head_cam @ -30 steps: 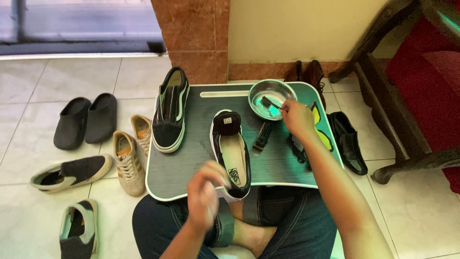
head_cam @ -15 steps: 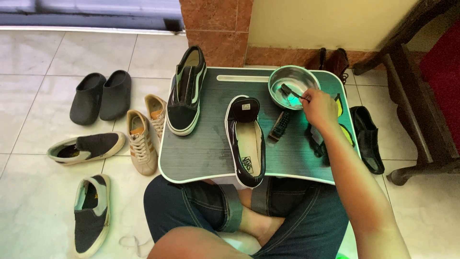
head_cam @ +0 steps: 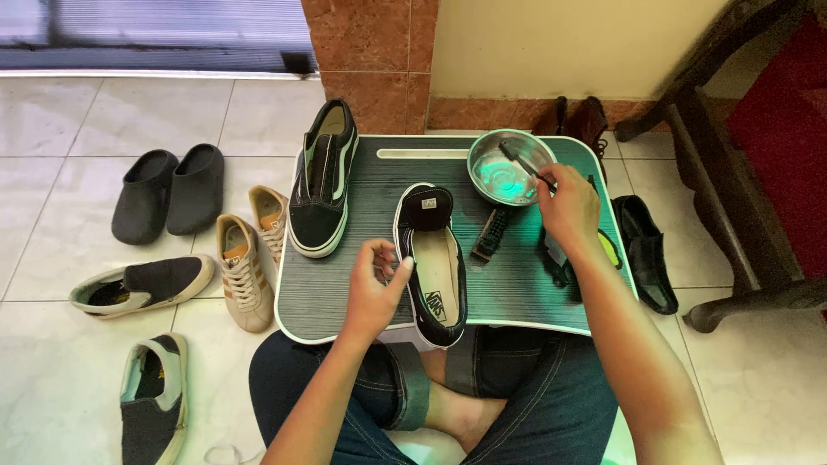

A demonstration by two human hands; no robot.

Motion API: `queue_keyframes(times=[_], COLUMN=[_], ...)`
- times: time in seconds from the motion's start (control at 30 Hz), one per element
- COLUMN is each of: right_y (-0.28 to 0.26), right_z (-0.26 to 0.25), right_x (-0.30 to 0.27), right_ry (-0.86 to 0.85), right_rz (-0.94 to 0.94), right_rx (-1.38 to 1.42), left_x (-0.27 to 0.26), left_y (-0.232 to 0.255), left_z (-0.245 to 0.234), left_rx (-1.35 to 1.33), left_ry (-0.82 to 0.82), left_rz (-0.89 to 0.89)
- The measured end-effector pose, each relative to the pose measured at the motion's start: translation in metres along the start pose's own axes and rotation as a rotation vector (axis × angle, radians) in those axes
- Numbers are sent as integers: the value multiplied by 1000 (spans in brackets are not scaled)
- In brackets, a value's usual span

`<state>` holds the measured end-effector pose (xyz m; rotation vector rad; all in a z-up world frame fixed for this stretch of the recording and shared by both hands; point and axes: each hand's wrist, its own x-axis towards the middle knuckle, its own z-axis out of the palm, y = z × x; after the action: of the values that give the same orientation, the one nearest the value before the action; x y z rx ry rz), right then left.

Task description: Cleaning the interior lining and exterior of a black sneaker using a brush, cloth, and cleaning solution.

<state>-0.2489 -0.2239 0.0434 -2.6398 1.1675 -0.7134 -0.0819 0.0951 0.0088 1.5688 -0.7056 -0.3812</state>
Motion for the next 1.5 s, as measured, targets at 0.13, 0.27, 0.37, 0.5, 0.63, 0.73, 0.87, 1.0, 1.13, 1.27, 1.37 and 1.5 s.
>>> queue_keyframes(times=[0.13,0.27,0.37,0.5,0.63,0.73,0.87,1.0,1.13,1.27,1.37,1.5], right_y=[5,8,16,9,16,12,17,0,18,25,32,7], right_z=[-3,-6,-1,-3,4,3,5,-10,3,9,14,-6], right_x=[-9,-14,-17,-20,-23,-23,-25,-28,-33,-38,-42,-61], right_ry=[-28,32,23,88,22,53,45,71,13,-16,4,62], right_rz=[-13,-65,-69,-89,-68,-84,-65,-45,56,190,234,213], right_rx=[-31,-62,-71,-50,-48,-46,-56,10,89,279,354,582], left_x=[2,-1,-1,-6,-9,-8,-7,-9,-10,-14,-15,-20], left_y=[-49,-63,-57,-50,-45,-42,-38,-33,-25,-27,-24,-19], left_z=[12,19,24,23,22,22,22,20,23,29,31,33], left_rx=[11,34,97,134,127,116,118,137,174,121,72,67], left_ry=[-43,-59,-37,39,51,73,70,64,92,88,40,-30], left_rz=[-98,-55,21,150,198,211,203,214,233,200,155,91])
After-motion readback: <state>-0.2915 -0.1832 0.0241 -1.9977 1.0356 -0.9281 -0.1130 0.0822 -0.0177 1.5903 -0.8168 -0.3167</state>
